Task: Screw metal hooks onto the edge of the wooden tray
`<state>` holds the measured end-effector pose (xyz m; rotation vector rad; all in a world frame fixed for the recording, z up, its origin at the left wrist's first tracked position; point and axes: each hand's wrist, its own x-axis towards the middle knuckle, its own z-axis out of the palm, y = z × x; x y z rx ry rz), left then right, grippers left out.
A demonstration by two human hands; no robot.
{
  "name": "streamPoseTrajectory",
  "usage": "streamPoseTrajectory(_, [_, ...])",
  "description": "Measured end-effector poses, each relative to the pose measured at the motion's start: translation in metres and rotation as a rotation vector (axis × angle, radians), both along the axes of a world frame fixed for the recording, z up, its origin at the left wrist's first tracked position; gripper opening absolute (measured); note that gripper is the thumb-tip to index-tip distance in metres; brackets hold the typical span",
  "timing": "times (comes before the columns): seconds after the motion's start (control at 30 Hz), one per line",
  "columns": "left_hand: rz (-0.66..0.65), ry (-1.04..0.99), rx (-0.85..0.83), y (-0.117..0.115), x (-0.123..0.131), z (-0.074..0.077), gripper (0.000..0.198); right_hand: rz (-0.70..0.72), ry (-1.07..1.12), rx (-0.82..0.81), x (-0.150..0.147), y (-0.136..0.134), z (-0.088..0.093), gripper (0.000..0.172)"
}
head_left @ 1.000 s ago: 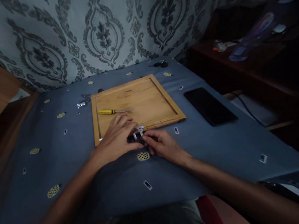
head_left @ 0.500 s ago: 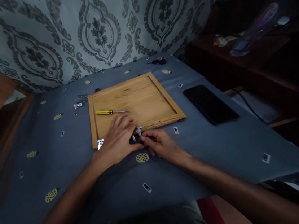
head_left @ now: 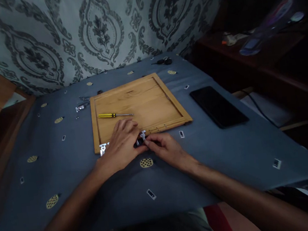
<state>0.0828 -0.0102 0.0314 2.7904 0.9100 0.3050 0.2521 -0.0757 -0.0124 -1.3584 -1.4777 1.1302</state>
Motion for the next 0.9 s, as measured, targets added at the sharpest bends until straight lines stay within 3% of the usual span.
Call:
streamPoseTrajectory(0.3, [0.066,-0.041,0.007,-0.006,0.005,-0.001,0.023,-0.020,-0.002,0.001,0.000,0.000,-0.001,0.028])
streamPoseTrajectory(0.5, [0.099,-0.039,-0.016,-0.009,0.007,0.000,0.029,-0.082,-0.024,0.003,0.007,-0.006,0.007,0.023])
streamPoseTrajectory(0.6, [0.114,-0.040,-0.024,-0.011,0.008,0.002,0.032,-0.116,-0.265,0.144,0.015,-0.008,0.016,0.024])
streamPoseTrajectory(0.73, [0.133,-0.032,-0.035,-0.012,0.009,0.004,0.034,-0.012,-0.668,0.349,0.024,-0.005,0.020,0.029])
streamPoseTrajectory(0.9, [0.144,-0.028,-0.036,-0.012,0.011,0.004,0.029,0.042,-0.755,0.628,0.029,-0.004,0.005,0.032])
